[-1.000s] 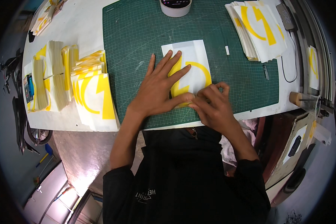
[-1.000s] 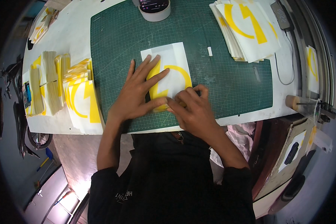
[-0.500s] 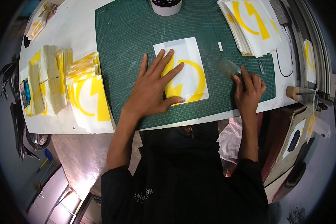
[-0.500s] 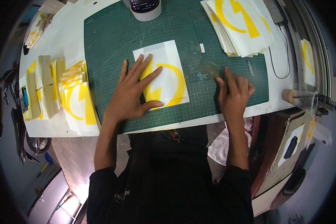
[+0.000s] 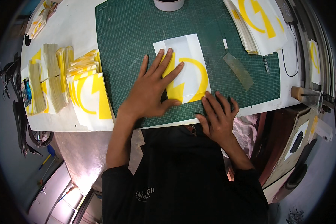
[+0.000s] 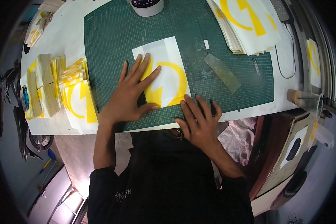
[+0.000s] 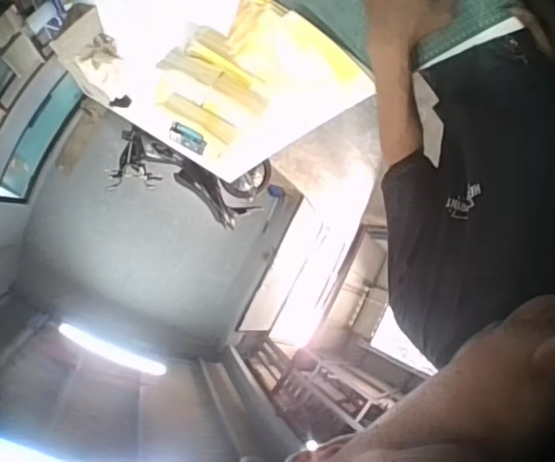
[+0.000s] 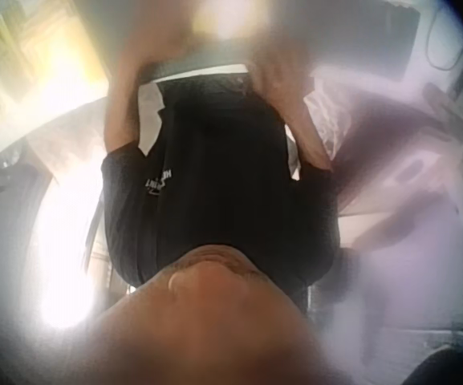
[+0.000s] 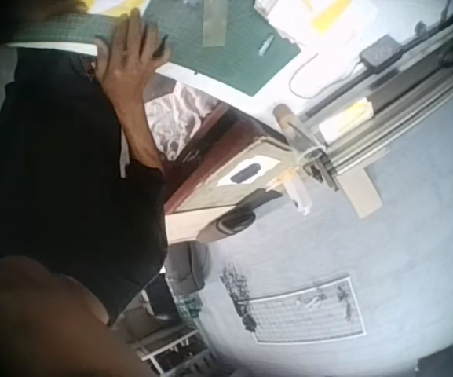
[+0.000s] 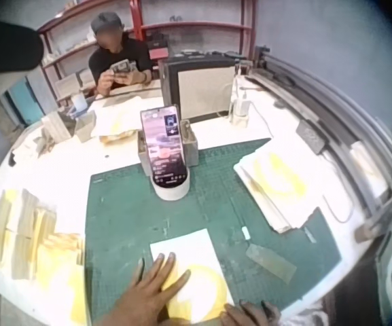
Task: The person applies a yellow lightning bolt decal to a white sheet using a squeegee tool. They repeatedly smooth the decal, peel back the transfer tape to check alignment, and re-apply it to ensure proper adhesion. The process is repeated for multiple sheets on a green cutting mat.
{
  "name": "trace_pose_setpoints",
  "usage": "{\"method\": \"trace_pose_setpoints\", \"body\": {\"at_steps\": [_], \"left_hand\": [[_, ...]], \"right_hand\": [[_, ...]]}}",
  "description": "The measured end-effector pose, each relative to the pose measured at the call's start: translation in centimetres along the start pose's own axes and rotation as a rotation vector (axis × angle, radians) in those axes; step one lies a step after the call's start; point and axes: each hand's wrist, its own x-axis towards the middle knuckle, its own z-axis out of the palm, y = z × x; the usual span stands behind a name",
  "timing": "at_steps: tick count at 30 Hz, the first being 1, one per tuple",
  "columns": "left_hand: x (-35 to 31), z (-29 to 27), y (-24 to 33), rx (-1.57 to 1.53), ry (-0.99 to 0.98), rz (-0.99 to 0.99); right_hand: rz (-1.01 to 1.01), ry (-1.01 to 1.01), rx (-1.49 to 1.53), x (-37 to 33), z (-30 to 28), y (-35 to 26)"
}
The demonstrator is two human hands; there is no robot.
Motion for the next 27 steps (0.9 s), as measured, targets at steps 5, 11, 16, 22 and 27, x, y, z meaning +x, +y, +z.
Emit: {"method": "trace_pose_setpoints", "body": {"at_steps": [5,11,16,22,27], "left_hand": [[-0.2,-0.1,-0.3,-0.003,-0.018,-0.029],[-1.7,0.2,1.6,0.247,0.051,-0.243],[-2.4,1.1,2.7,0.330,0.137,-0.331],[-1.2,0.4,3.2,0.367,0.146,-0.309],[2.0,1.3,3.3,0.161,0.100,0.021]], "right_hand": [[0.032,-0.014,-0.025,0.2,0.0,-0.2],[0.132,-0.036,-0.053,3.3,-0.2,-0.2],[-0.053,0.014,-0.011,4.7,0.5,-1.7],[-0.009,0.021,0.058,3.3,0.2,-0.3],[-0.003,0.020,0.089,3.4,0.1,0.0]]}}
